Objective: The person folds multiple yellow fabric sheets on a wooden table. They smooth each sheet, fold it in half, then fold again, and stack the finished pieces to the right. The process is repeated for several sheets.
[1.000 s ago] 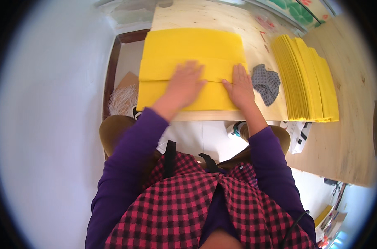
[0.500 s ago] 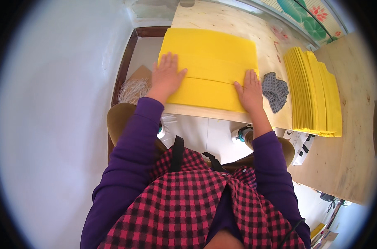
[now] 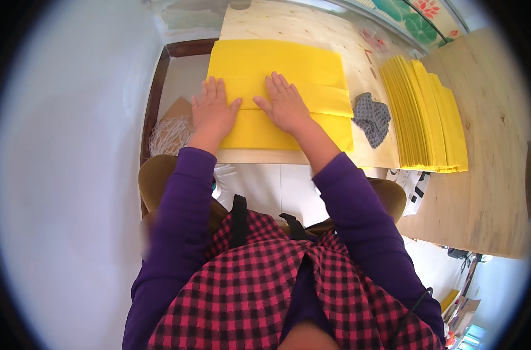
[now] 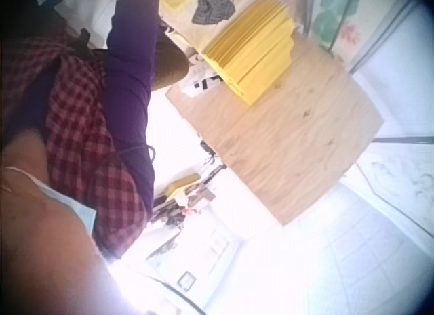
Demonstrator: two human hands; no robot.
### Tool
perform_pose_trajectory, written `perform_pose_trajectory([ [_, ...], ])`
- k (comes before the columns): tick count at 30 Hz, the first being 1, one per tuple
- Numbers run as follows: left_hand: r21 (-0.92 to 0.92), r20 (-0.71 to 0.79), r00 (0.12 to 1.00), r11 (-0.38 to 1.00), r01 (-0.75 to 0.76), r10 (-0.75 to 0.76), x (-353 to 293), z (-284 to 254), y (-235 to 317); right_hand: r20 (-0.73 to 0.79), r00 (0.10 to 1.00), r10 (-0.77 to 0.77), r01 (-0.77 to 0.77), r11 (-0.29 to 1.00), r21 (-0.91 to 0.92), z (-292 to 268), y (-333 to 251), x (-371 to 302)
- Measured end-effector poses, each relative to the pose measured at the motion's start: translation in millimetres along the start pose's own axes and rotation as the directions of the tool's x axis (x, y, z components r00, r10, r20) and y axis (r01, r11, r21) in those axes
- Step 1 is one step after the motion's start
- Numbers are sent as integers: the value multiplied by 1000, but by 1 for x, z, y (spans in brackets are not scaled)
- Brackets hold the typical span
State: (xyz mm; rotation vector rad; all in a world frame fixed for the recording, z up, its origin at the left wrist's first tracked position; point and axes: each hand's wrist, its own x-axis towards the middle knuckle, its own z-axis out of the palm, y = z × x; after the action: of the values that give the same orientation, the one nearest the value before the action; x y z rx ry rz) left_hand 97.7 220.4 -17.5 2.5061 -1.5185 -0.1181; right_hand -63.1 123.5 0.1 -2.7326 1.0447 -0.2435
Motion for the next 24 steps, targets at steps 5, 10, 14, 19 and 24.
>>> perform_pose_trajectory([
  [5,-31,-38,999,999,-26,25,-2,3,-3,-3,987,158,-158,982,-100,2,50,-25],
  [10,-61,-22,999,998,-28,27,-2,4,-5,-51,967,249,-254,955,-153,-16,114,-63],
  [14,-122,-7,1000,992,-22,22,5,3,-13,-88,957,275,-285,949,-137,-28,124,-75],
  [19,-497,-166,986,862,-98,17,4,-21,-42,-282,888,363,-274,911,309,-50,115,-100],
  [24,-948,311,938,-122,295,-154,-26,-38,-42,342,694,633,-401,-55,915,-60,115,-120],
])
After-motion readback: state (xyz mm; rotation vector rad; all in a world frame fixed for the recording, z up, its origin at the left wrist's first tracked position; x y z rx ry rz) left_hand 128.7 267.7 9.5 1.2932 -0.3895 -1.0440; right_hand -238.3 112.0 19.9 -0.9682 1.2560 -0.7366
